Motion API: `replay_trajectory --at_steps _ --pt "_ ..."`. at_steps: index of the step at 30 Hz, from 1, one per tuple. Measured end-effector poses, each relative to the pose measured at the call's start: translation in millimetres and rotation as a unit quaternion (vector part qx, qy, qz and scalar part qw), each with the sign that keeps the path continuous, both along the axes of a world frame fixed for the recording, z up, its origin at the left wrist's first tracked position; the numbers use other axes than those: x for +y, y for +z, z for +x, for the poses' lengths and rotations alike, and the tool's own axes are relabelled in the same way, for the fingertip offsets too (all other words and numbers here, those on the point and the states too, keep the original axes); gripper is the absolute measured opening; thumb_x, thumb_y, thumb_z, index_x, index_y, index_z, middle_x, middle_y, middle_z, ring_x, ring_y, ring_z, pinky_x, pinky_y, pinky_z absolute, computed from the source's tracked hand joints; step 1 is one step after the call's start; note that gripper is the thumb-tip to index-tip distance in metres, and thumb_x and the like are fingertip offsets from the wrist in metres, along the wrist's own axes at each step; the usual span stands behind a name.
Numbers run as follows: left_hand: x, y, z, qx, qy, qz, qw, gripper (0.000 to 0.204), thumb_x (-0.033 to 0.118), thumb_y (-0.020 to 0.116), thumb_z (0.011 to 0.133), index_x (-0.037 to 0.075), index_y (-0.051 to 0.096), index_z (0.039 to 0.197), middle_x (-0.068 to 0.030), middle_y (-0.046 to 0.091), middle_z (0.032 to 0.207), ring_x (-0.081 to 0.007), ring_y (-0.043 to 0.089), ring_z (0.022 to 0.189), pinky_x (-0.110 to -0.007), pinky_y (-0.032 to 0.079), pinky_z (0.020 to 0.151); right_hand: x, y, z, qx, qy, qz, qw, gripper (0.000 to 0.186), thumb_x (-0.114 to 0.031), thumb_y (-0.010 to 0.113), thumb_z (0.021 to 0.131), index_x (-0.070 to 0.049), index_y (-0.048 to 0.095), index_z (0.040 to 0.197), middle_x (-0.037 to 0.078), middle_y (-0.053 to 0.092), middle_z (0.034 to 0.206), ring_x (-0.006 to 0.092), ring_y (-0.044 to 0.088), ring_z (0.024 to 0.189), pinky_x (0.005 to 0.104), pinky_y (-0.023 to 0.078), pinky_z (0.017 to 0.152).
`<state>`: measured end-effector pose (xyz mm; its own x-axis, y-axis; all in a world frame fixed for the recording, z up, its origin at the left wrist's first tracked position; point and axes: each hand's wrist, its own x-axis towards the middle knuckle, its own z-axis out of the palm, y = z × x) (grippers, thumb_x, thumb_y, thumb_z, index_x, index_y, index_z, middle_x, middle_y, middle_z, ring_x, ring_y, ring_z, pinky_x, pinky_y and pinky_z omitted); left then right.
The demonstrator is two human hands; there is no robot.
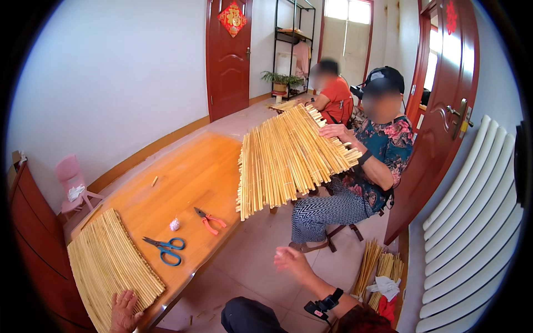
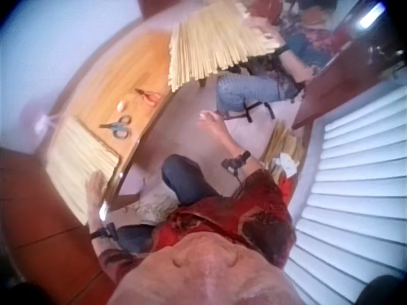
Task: The person trims the edges of a reed mat using scissors and secures the reeds by tying them with string.
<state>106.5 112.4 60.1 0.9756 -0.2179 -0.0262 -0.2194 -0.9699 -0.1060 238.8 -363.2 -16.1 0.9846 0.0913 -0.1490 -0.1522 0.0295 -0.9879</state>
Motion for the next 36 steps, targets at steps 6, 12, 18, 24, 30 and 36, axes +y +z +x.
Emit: replay_trajectory --at_steps 6,12,18,24,30,36 --pt "-46.5 -18.5 -10.5 -0.192 -0.119 -0.098 0.969 0.020 0.010 0.052 0.074 0.008 0.054 0.094 -0.0138 0.053 0.087 -0.0296 0.051 0.080 -0.037 0.042 0.068 -33.9 16.3 57.5 -0.041 -0.176 0.219 0.959 0.046 -0.028 0.053 0.079 0.000 0.038 0.112 0.015 0.049 0.099 0.0253 0.051 0.091 0.0351 0.043 0.076" --pt "-114.7 -40.8 -32.5 0.169 0.044 -0.182 0.968 0.025 0.015 0.052 0.076 0.006 0.052 0.099 -0.0183 0.055 0.087 -0.0353 0.051 0.081 -0.040 0.042 0.068 -75.6 13.5 123.2 -0.004 -0.227 0.304 0.925 0.053 -0.035 0.058 0.074 -0.001 0.039 0.110 0.014 0.047 0.101 0.0273 0.044 0.098 0.0426 0.038 0.080" --pt "-133.7 -53.6 -26.9 0.108 -0.059 -0.292 0.948 0.024 0.016 0.051 0.078 0.005 0.053 0.099 -0.0205 0.054 0.093 -0.0352 0.050 0.088 -0.038 0.042 0.075 -92.5 -5.2 143.8 -0.050 -0.230 0.418 0.878 0.051 -0.030 0.060 0.074 -0.003 0.039 0.111 0.012 0.044 0.108 0.0281 0.044 0.097 0.0448 0.038 0.081" --pt "-157.3 -49.4 -3.9 0.201 0.004 -0.281 0.938 0.023 0.013 0.050 0.079 0.003 0.052 0.100 -0.0194 0.055 0.095 -0.0344 0.051 0.088 -0.036 0.042 0.076 -103.5 -25.5 153.4 -0.029 -0.244 0.439 0.864 0.035 -0.015 0.057 0.076 -0.002 0.043 0.107 0.010 0.047 0.101 0.0253 0.046 0.093 0.0410 0.044 0.074" --pt "-162.8 -68.5 9.9 0.188 -0.031 -0.369 0.910 0.021 0.010 0.051 0.078 -0.001 0.054 0.097 -0.0181 0.055 0.097 -0.0285 0.052 0.092 -0.034 0.040 0.080 -66.5 -16.3 141.3 -0.061 -0.241 0.422 0.872 0.030 -0.008 0.058 0.075 -0.005 0.047 0.102 0.006 0.051 0.096 0.0192 0.051 0.087 0.0365 0.046 0.071" --pt "-222.9 -23.5 52.0 0.202 -0.017 -0.501 0.841 0.027 0.006 0.048 0.077 -0.001 0.050 0.103 -0.0168 0.051 0.104 -0.0294 0.047 0.100 -0.035 0.036 0.087 -26.7 21.3 107.6 -0.124 -0.298 0.405 0.856 0.027 -0.004 0.056 0.074 -0.007 0.049 0.100 0.001 0.052 0.093 0.0140 0.051 0.084 0.0316 0.045 0.067"
